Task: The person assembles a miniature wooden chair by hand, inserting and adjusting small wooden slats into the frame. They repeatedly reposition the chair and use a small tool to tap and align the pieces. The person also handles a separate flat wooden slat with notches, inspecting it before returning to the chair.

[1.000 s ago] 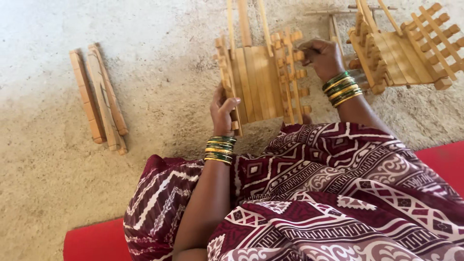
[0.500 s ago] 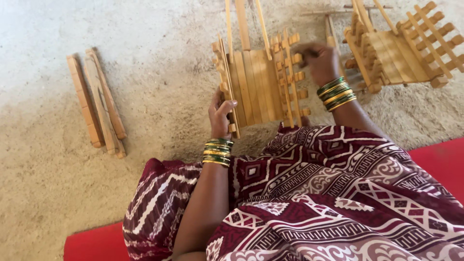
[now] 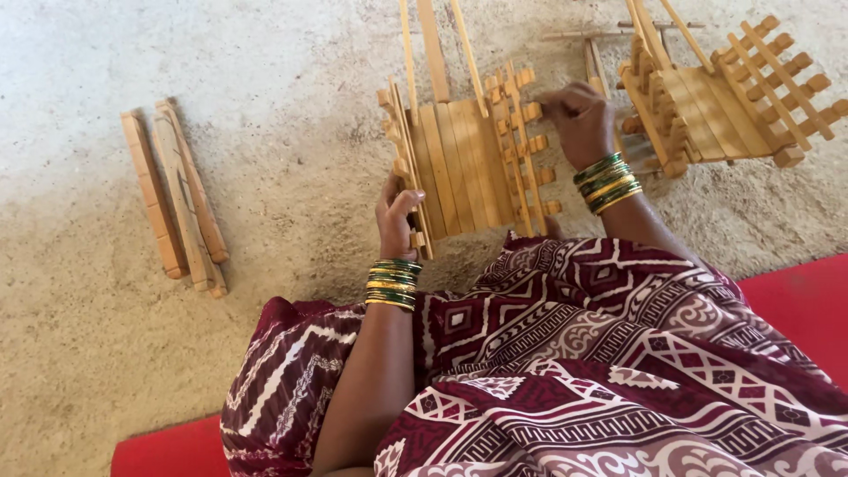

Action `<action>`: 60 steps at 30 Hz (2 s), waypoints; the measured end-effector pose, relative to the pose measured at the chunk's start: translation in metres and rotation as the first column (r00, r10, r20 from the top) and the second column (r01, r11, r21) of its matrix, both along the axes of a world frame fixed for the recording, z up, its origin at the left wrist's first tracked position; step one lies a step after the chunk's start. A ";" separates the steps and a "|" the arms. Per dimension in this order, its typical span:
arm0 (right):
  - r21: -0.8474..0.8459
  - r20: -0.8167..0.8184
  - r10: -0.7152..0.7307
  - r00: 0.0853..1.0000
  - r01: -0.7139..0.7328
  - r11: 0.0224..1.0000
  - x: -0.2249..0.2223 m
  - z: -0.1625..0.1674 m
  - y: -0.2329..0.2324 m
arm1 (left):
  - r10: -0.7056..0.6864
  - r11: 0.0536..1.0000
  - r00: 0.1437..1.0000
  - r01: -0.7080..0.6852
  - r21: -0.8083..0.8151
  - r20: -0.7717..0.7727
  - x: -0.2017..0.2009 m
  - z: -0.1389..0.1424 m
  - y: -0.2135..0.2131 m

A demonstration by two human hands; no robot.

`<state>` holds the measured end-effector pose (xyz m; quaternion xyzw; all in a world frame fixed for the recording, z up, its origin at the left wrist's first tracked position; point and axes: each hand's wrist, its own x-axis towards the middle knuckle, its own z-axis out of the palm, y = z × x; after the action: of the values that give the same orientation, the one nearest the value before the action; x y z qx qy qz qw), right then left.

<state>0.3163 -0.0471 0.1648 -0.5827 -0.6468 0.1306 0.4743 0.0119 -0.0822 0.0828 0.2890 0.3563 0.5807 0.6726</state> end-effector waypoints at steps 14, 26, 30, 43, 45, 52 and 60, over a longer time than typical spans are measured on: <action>-0.153 -0.293 0.022 0.956 -0.069 0.986 0.014 -0.026 0.011 | -0.013 1.000 1.000 0.013 -0.019 0.000 0.002 0.002 -0.003; -0.266 -0.465 -0.092 0.881 -0.040 0.963 0.017 -0.043 0.014 | -0.015 1.000 1.000 0.015 -0.024 0.020 0.001 -0.005 0.001; -0.395 -0.392 -0.151 0.908 -0.017 0.919 0.012 -0.040 0.004 | 0.018 0.999 1.000 -0.019 -0.034 -0.012 0.000 -0.016 0.003; -0.169 -0.420 0.087 0.903 -0.172 0.971 0.008 -0.033 -0.007 | 0.036 0.997 0.994 -0.029 -0.070 0.100 -0.008 0.000 -0.001; -0.193 -0.337 0.121 0.934 -0.194 0.962 0.007 -0.031 -0.010 | 0.039 0.998 0.995 -0.035 -0.047 0.090 -0.008 -0.005 0.001; -0.160 -0.395 0.095 0.914 -0.170 0.972 0.002 -0.032 -0.009 | -0.023 0.998 0.975 0.036 -0.054 0.220 -0.008 -0.007 -0.001; -0.139 -0.058 0.040 0.998 -0.047 0.989 0.003 -0.034 -0.011 | 0.053 0.996 0.959 -0.029 -0.090 0.277 -0.008 -0.005 0.004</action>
<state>0.3191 -0.0578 0.1311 -0.5967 -0.6353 0.2022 0.4467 0.0042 -0.0780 0.0779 0.1678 0.2882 0.6136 0.7157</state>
